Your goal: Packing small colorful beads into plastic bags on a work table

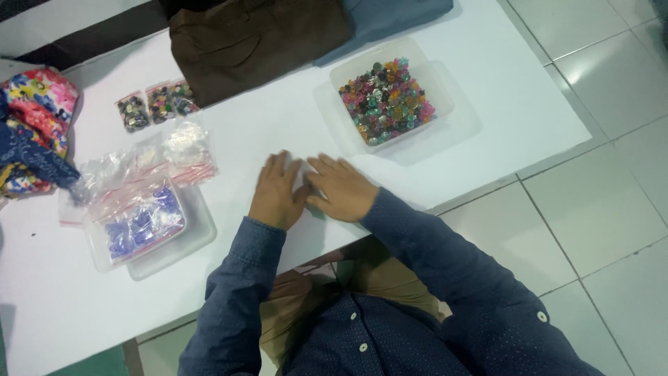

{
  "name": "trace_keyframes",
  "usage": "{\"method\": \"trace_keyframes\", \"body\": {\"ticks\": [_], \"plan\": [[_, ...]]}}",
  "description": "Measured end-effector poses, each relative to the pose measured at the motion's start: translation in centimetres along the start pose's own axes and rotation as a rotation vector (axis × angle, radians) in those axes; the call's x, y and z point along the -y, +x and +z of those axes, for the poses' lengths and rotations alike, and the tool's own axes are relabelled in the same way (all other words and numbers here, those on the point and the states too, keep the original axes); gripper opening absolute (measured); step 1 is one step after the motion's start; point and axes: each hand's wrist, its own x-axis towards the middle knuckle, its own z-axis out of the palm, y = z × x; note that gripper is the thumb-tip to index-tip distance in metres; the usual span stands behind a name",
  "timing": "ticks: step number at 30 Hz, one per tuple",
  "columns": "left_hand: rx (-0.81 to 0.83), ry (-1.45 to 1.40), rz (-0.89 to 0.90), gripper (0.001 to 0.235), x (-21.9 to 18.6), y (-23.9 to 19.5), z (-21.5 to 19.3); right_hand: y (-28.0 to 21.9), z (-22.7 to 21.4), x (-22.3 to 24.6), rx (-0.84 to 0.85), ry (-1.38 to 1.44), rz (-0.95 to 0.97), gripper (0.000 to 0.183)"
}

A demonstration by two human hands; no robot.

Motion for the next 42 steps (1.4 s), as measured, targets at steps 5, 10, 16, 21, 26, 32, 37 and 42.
{"method": "trace_keyframes", "body": {"ticks": [5,10,16,21,26,32,37,42], "plan": [[-0.109,-0.197,0.230,0.042,-4.2,1.9,-4.5,-5.1,-11.2,2.1,0.021,0.303,0.082,0.048],[-0.308,-0.283,0.425,0.031,-7.0,4.2,-7.2,-7.1,-16.8,-3.3,-0.130,0.275,0.115,0.036],[-0.433,-0.139,0.553,0.025,-9.2,8.8,-4.5,-4.9,-16.0,-8.0,-0.090,0.014,0.399,0.030],[-0.131,0.286,0.361,0.034,-12.5,9.6,-4.8,-2.0,-12.4,-9.4,0.095,0.003,0.342,0.035],[-0.030,0.273,0.296,0.035,-12.6,10.8,-6.7,-2.5,-15.4,-10.3,-0.001,0.068,0.383,0.039],[-0.251,-0.051,0.339,0.030,-9.3,11.3,-5.1,-3.9,-17.8,-10.9,-0.106,0.082,0.397,0.036],[-0.573,-0.337,0.469,0.043,-6.6,12.1,-0.1,-3.1,-17.4,-10.6,-0.102,0.093,0.402,0.034],[-0.663,-0.445,0.510,0.055,-5.6,12.2,1.5,-0.6,-15.0,-10.9,-0.064,0.012,0.357,0.034]]}}
